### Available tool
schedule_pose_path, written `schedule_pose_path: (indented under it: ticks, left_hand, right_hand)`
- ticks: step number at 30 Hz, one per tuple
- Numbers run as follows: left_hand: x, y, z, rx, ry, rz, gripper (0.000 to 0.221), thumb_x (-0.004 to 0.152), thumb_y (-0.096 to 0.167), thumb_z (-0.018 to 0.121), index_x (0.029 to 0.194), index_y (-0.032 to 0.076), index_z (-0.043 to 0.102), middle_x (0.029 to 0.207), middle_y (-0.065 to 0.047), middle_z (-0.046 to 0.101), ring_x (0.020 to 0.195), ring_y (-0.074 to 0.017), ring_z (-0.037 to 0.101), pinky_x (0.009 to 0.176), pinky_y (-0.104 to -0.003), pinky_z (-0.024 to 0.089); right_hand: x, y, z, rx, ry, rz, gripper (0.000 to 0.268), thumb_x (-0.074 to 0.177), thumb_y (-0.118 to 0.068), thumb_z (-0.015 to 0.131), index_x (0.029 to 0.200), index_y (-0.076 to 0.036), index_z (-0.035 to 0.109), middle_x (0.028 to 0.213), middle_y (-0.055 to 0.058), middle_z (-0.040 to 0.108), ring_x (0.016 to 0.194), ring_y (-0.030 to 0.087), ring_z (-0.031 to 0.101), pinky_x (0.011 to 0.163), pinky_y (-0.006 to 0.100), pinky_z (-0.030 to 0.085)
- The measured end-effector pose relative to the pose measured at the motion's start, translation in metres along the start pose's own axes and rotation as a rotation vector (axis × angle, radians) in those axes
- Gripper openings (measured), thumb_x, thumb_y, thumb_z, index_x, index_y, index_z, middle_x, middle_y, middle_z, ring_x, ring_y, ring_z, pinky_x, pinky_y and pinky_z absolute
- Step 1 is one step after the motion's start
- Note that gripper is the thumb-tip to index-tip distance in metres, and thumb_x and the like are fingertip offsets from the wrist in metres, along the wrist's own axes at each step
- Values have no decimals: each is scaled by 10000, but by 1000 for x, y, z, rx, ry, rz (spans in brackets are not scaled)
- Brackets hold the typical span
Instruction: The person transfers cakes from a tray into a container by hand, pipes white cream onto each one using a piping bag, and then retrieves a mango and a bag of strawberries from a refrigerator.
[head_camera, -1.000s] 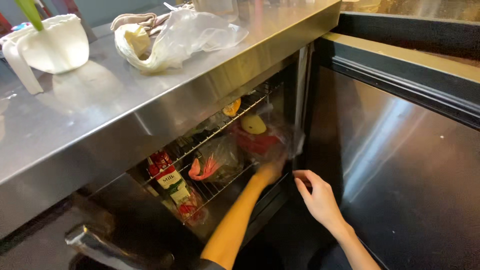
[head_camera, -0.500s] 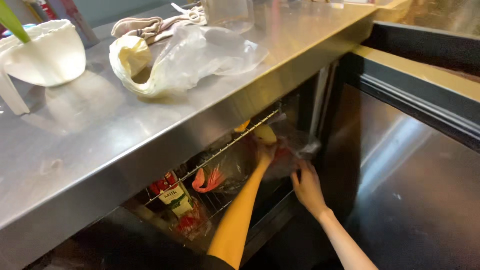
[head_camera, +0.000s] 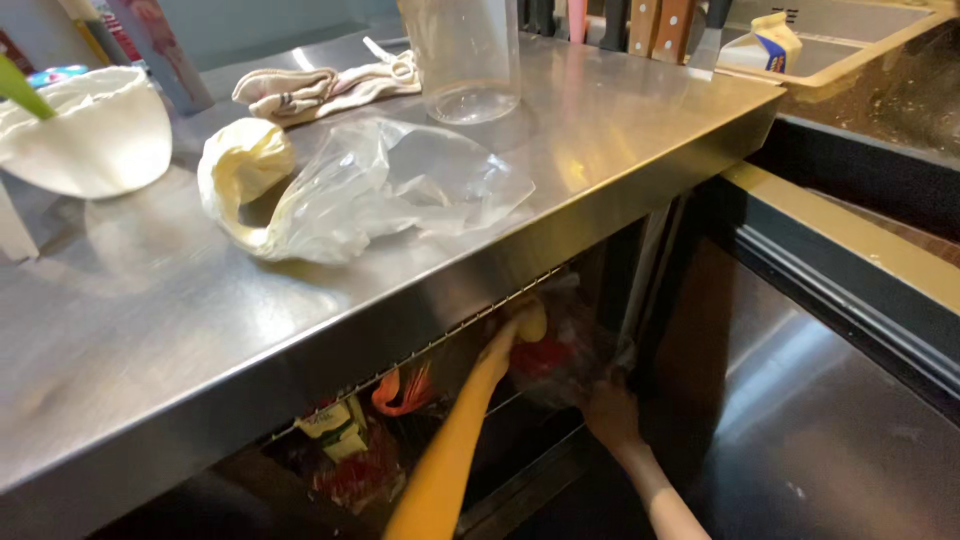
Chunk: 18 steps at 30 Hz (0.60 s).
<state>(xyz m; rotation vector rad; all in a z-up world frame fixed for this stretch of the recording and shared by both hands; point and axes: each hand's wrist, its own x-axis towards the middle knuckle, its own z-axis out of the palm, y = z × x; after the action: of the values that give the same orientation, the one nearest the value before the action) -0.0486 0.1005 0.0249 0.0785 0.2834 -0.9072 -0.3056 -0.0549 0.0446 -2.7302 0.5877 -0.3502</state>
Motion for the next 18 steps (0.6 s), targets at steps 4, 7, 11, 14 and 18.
schedule_pose_path:
  ticks: [4,7,11,14,18]
  left_hand:
    - [-204,-127,89,113,-240,-91,796,837,331,779,1477,-26,469,1468,-311,506,1316,-489,518,726,-511,660]
    - [-273,-164,115,-16,-491,-443,815,963,568,624,1613,164,341,1584,-341,288,1331,-514,457,892,-608,579]
    - [-331,-202,149,460,-442,-142,656,943,415,652,1499,113,477,1378,-343,553,1133,-413,630,763,-416,565]
    - [-355,-204,150,569,-425,-41,583,944,399,652,1430,104,524,1319,-314,603,1077,-387,654,726,-395,567]
    - [-373,-186,117,364,-575,-231,855,899,464,705,1555,58,335,1421,-308,468,1103,-391,599,713,-407,594]
  right_hand:
    - [0,4,33,-134,91,23,465,835,-546,686,1033,-127,715,1112,169,667,984,404,684,883,522,539]
    - [-20,-31,3,-100,78,8,296,939,-293,517,1180,-202,662,1185,119,681,1116,379,641,840,532,536]
    - [-32,-25,2,302,302,-80,592,949,-424,498,1518,-268,450,1443,158,518,1318,431,495,934,621,441]
    - [-27,-27,-3,274,272,-172,453,836,-369,572,1255,-241,687,1199,116,713,1172,421,602,892,573,477]
    - [-8,-24,3,336,-178,-71,411,871,-417,631,1252,-272,680,1261,-10,725,1155,211,684,901,345,518]
